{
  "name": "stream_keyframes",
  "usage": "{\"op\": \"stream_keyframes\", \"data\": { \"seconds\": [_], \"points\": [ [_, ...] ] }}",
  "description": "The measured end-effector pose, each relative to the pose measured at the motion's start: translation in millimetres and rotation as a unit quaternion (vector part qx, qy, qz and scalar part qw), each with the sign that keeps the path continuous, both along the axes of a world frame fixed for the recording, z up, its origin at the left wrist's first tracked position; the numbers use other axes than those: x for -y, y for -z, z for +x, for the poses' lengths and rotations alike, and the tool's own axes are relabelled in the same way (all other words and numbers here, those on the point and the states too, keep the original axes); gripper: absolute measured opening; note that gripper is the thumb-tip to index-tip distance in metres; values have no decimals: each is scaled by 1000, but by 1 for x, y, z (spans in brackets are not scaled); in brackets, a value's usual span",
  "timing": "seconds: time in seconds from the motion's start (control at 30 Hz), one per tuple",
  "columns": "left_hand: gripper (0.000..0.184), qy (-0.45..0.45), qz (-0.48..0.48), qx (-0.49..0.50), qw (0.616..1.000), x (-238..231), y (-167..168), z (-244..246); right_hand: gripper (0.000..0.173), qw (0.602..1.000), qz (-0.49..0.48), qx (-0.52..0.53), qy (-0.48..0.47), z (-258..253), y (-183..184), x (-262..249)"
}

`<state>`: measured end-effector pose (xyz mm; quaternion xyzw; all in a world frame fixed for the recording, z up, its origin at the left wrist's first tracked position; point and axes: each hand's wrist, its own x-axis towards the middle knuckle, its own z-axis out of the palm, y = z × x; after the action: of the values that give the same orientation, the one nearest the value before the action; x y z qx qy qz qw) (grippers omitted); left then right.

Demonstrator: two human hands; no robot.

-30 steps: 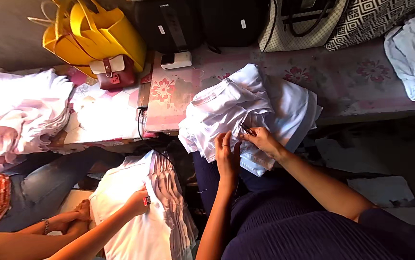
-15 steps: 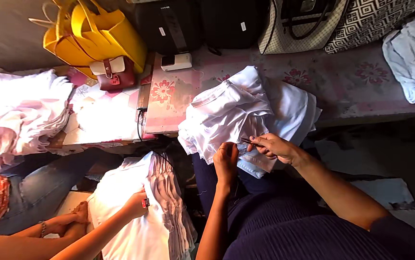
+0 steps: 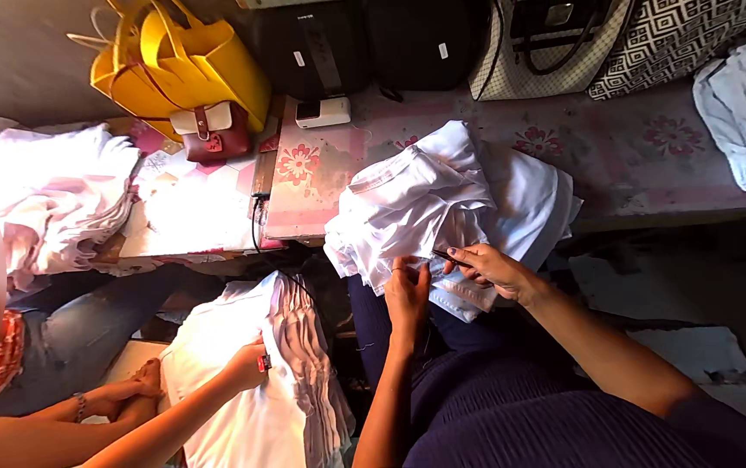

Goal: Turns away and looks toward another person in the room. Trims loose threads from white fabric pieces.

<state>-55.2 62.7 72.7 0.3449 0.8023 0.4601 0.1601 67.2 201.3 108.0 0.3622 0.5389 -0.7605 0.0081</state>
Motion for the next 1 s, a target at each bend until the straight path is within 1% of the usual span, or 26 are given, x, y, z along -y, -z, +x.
{"op": "stream_keyframes", "data": {
  "seconds": [0.03,0.07,0.13,0.17,0.23,0.33,0.4,0.63,0.83,0.9,0.93,0.97,1.0],
  "points": [
    [34,-5,-15,3,1000,-4,-1,-1,36,1000,4,1,-1,-1,-2,0],
    [35,-5,-28,7,1000,-10,1,-3,36,1000,8,2,-2,-2,-3,1],
    [26,8,-34,16,999,-20,13,-8,35,1000,14,-4,-2,-5,-3,1],
    [21,11,-18,24,999,-23,20,-9,34,1000,16,-7,-2,-5,-3,1],
    [16,15,25,68,997,-23,25,-10,35,1000,14,-8,-2,-5,-3,0],
    [10,9,82,173,981,-16,20,-9,37,1000,6,6,-11,-2,2,-1],
    [8,5,97,217,971,-12,16,-8,37,1000,-7,17,-21,-3,6,-1],
    [6,3,119,232,965,-9,14,-3,38,999,-16,24,-13,-17,2,2],
    [4,-8,132,240,962,-9,16,-3,35,1000,-4,17,11,-18,8,4],
    [5,5,111,234,966,-5,17,-3,35,1000,10,6,13,-16,6,5],
    [8,36,70,217,973,0,17,-6,36,999,32,-5,15,-14,5,5],
    [13,95,2,184,978,7,15,-11,37,997,68,-21,23,-11,3,6],
    [18,167,-80,146,972,14,11,-17,38,991,118,-39,42,-8,3,6]
  ]
}}
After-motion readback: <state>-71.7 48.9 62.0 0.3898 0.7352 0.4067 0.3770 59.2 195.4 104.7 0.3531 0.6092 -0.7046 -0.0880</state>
